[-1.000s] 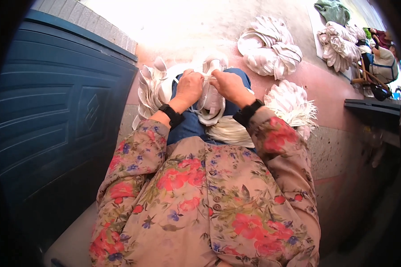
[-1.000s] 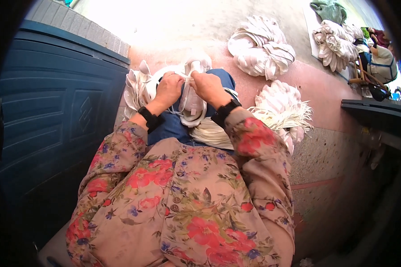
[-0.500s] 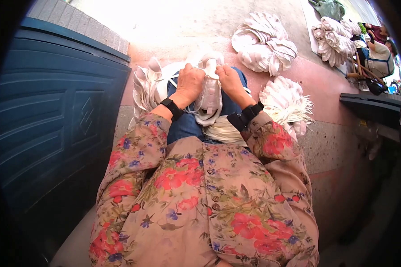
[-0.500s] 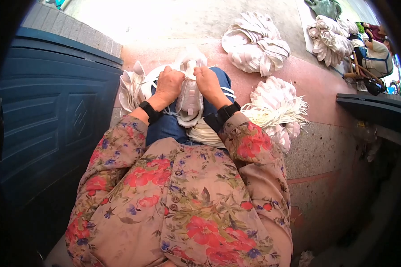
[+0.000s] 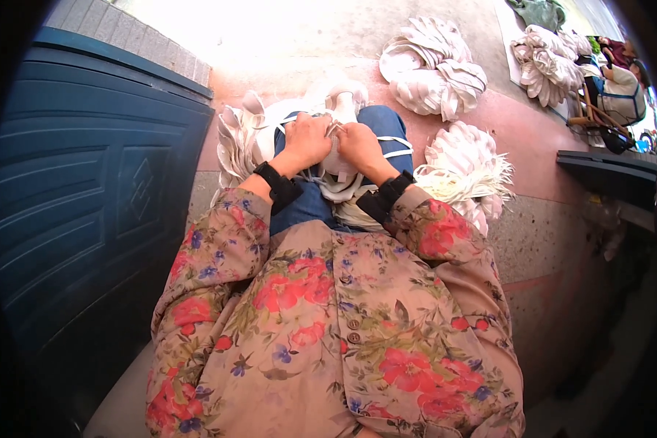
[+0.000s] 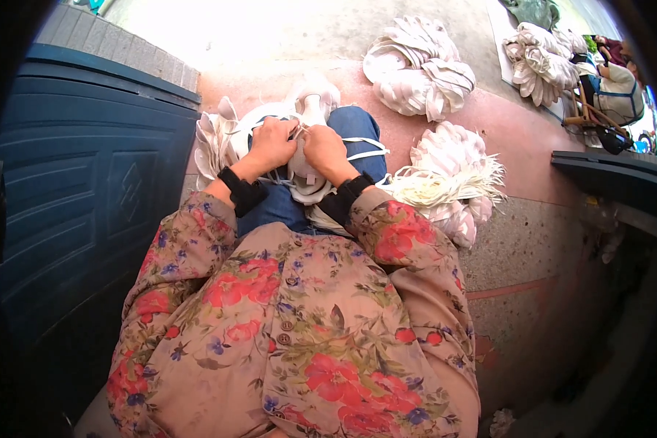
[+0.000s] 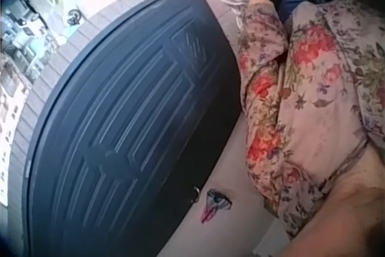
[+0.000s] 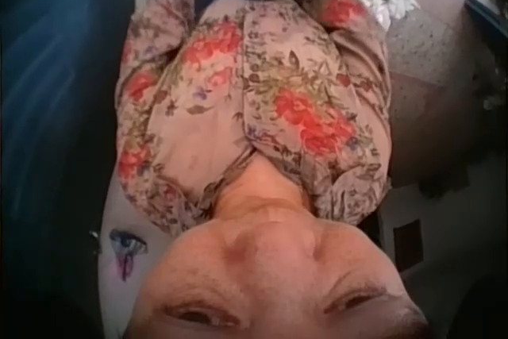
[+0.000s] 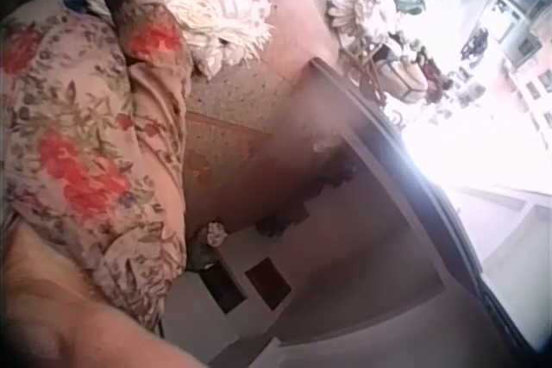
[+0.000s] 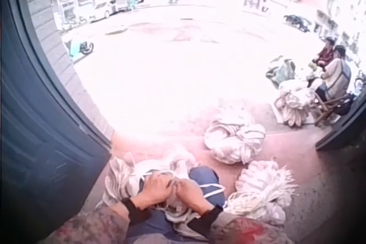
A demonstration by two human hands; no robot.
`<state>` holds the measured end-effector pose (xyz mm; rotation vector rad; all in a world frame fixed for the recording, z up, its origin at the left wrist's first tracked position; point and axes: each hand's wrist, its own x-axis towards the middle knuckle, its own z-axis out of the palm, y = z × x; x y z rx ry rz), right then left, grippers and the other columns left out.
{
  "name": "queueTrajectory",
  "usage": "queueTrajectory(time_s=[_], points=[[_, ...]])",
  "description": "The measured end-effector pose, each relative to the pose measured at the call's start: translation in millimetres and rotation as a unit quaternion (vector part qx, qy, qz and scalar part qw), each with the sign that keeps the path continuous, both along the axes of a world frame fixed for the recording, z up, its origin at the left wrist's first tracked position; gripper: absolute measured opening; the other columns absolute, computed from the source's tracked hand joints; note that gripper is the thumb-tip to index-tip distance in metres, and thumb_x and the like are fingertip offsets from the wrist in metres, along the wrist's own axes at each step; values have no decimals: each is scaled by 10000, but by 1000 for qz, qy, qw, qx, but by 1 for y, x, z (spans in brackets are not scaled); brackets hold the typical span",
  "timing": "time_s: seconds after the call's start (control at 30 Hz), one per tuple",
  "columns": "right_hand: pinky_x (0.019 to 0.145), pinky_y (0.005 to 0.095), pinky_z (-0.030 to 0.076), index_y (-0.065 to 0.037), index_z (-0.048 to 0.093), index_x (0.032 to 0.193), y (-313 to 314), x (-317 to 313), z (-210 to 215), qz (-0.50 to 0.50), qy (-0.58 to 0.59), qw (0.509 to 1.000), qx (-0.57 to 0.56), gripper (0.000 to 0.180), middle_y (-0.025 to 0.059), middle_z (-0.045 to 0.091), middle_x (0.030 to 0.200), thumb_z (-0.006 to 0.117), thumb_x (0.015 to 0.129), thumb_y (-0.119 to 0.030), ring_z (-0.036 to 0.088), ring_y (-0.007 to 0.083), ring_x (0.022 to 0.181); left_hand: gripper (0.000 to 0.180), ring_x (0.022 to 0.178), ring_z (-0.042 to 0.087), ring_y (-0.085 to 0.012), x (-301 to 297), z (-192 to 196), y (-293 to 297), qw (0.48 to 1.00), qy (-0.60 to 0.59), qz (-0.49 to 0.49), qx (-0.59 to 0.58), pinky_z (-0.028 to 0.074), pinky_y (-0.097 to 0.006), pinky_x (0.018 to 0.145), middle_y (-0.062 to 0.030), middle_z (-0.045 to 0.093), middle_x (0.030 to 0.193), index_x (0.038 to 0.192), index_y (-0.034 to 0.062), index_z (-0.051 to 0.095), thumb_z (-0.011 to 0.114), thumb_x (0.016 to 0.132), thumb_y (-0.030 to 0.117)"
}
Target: The person is lacing several pairs of white shoes.
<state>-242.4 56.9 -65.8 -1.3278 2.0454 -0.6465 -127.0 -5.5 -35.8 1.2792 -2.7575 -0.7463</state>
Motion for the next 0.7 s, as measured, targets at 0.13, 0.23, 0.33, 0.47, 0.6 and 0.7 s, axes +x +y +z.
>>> queueTrajectory(time_s=[0.13,0.23,0.33,0.47,0.6,0.7], points=[[687,464,447,5,598,783,3,5,7,-2,35,998,47,286,228,592,780,487,810,-257,572,399,749,256,895,519,-337,5,-11,-3,1000,22,7,15,413,-444,764,-152,600,854,927,118,621,519,699,175],[620,409,487,-26,613,727,2,8,11,34,114,993,24,201,161,622,770,530,781,-201,616,326,708,220,869,529,-338,5,-14,-1,998,53,2,-16,420,-446,753,-153,601,837,887,101,628,512,711,162],[563,368,494,-48,611,711,1,9,-1,144,242,958,-56,125,130,619,715,529,753,-132,627,283,665,209,860,534,-335,4,-13,-1,998,57,3,-28,424,-439,750,-150,604,838,880,96,630,506,723,154],[542,359,492,-56,611,697,-1,8,7,158,246,951,-104,124,131,615,674,503,743,-95,628,267,653,201,869,533,-328,7,-9,-1,997,64,24,24,420,-427,764,-140,602,862,879,86,626,514,731,161],[545,362,491,-44,614,670,3,1,11,159,221,956,-108,153,147,615,669,511,739,-132,625,277,646,226,885,527,-329,8,-15,5,997,70,-4,-23,411,-418,791,-130,598,893,921,87,612,535,722,162],[591,418,484,2,622,656,24,-11,29,236,133,962,41,268,197,602,678,524,716,-239,615,325,667,323,1003,466,-313,10,-5,21,988,140,-12,-70,380,-400,856,-113,544,1057,1018,123,582,567,695,106]])
